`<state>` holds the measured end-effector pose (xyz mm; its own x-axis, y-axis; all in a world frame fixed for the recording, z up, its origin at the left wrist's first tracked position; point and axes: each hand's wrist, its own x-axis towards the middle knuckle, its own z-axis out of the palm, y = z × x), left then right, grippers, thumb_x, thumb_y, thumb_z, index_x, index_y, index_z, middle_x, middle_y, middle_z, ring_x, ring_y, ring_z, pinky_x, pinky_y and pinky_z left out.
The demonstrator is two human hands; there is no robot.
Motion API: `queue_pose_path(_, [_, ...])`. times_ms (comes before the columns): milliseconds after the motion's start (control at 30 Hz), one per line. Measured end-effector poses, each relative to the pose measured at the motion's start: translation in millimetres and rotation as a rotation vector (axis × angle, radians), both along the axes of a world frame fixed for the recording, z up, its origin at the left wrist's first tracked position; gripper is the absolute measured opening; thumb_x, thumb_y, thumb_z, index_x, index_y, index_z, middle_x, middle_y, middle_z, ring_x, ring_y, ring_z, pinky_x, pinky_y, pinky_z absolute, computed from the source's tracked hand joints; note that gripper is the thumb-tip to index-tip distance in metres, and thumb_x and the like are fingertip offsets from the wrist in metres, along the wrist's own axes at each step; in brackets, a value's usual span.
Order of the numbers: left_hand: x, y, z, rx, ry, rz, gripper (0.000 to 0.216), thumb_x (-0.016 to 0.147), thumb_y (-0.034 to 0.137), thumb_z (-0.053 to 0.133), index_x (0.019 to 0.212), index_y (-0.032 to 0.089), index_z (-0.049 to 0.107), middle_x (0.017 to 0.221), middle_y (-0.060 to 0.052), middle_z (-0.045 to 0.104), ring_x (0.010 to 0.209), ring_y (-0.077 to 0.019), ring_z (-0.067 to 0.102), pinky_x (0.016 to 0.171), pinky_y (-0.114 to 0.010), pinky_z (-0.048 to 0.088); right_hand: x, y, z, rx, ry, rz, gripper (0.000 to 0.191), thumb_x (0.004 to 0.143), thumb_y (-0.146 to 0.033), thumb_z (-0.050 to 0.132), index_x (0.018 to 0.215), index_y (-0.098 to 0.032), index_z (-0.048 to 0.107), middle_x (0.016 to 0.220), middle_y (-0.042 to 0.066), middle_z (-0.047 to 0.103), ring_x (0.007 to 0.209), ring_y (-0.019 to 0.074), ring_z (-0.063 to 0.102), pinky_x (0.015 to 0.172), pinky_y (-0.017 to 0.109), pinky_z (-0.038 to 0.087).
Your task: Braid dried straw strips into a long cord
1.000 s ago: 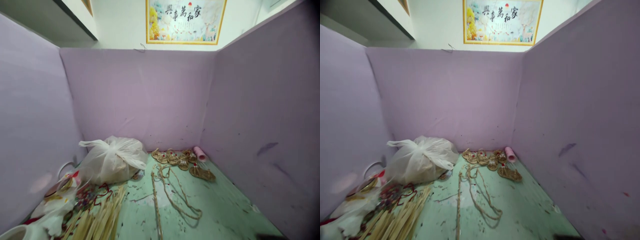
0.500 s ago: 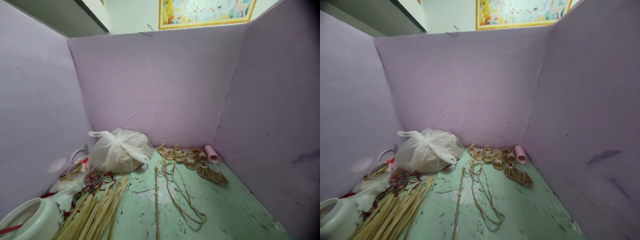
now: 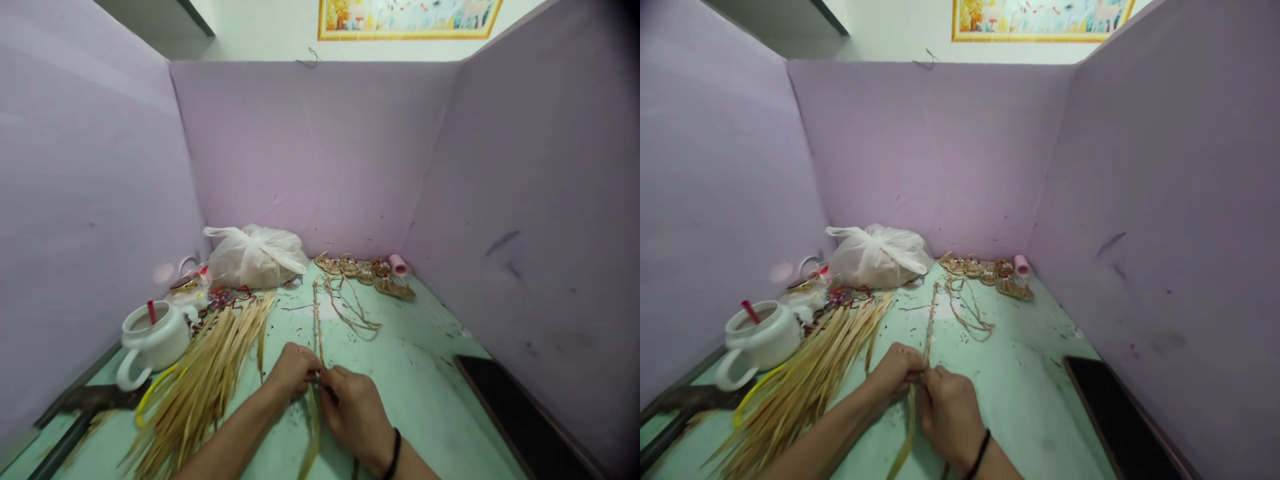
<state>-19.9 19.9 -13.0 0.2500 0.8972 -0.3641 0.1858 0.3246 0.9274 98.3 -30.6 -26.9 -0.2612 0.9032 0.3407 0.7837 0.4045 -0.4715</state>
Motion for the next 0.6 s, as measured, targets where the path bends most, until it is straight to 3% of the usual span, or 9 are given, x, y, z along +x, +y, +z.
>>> queue_pose_path(100, [-6, -2, -1.1, 0.019, -0.099, -0.02, 0.011, 0.053, 0.024, 0.048, 0.046, 0.018, 0.043, 0.036, 0.009, 0.023, 0.034, -0.0031, 0.012, 0.038, -0.021, 0.008, 0, -3, 5.4, 0.026, -0.058, 0.016, 0.021, 0.074, -0.012, 0.041, 0.068, -0.016, 0.06, 0.065, 0.004, 0.06, 0.056, 0.011, 0.051, 0.054, 0.021, 0.031])
queue_pose_path(200, [-7, 2, -8.7, 0.1, -0.111, -0.041, 0.008, 0.05, 0.021, 0.049, 0.047, 0.014, 0.05, 0.034, 0.007, 0.03, 0.034, -0.0039, 0.021, 0.039, -0.021, 0.012, 5, -3, 12.9, 0.014, -0.031, 0.048, 0.018, 0.074, -0.019, 0.046, 0.063, -0.016, 0.06, 0.062, 0.003, 0.059, 0.055, 0.0113, 0.05, 0.054, 0.022, 0.031])
queue_pose_path(333, [-1, 3, -15.8, 0.162, -0.068, -0.031, 0.009, 0.052, 0.02, 0.051, 0.049, 0.011, 0.054, 0.037, 0.005, 0.036, 0.04, -0.005, 0.028, 0.042, -0.02, 0.02, 14, 6, 16.4, -0.041, 0.339, -0.182, 0.029, 0.079, -0.037, 0.045, 0.065, -0.015, 0.058, 0.062, 0.004, 0.059, 0.059, 0.0137, 0.051, 0.058, 0.023, 0.036])
queue_pose_path(367, [0, 2, -15.8, 0.165, -0.028, -0.026, 0.01, 0.053, 0.019, 0.051, 0.051, 0.011, 0.055, 0.038, 0.005, 0.037, 0.04, -0.0052, 0.029, 0.043, -0.02, 0.021, 15, 10, 14.6, -0.105, 0.453, -0.226, 0.031, 0.079, -0.041, 0.043, 0.069, -0.015, 0.057, 0.064, 0.005, 0.06, 0.06, 0.0145, 0.052, 0.058, 0.024, 0.038])
queue_pose_path(433, [4, 0, -13.2, 0.201, 0.045, -0.028, 0.012, 0.054, 0.018, 0.049, 0.052, 0.01, 0.058, 0.041, 0.004, 0.04, 0.043, -0.006, 0.032, 0.044, -0.02, 0.023, 16, 18, 9.0, -0.297, 0.647, -0.178, 0.034, 0.075, -0.048, 0.046, 0.07, -0.016, 0.057, 0.065, 0.006, 0.06, 0.062, 0.0164, 0.054, 0.056, 0.025, 0.04])
queue_pose_path(533, [10, -1, -4.8, 0.242, 0.128, -0.1, 0.019, 0.059, 0.019, 0.046, 0.051, 0.009, 0.06, 0.043, 0.002, 0.04, 0.045, -0.0069, 0.033, 0.044, -0.021, 0.023, 17, 27, 0.7, -0.616, 0.858, -0.187, 0.036, 0.07, -0.052, 0.049, 0.077, -0.018, 0.057, 0.05, 0.0, 0.051, 0.044, 0.0144, 0.047, 0.041, 0.024, 0.035])
queue_pose_path(600, [14, 1, -0.7, 0.375, 0.186, -0.135, 0.021, 0.062, 0.019, 0.045, 0.051, 0.009, 0.06, 0.044, 0.002, 0.038, 0.048, -0.0072, 0.033, 0.045, -0.021, 0.023, 21, 28, -3.1, -0.676, 0.89, -0.249, 0.032, 0.069, -0.049, 0.054, 0.08, -0.02, 0.058, 0.051, 0.0, 0.051, 0.043, 0.0139, 0.047, 0.038, 0.023, 0.033])
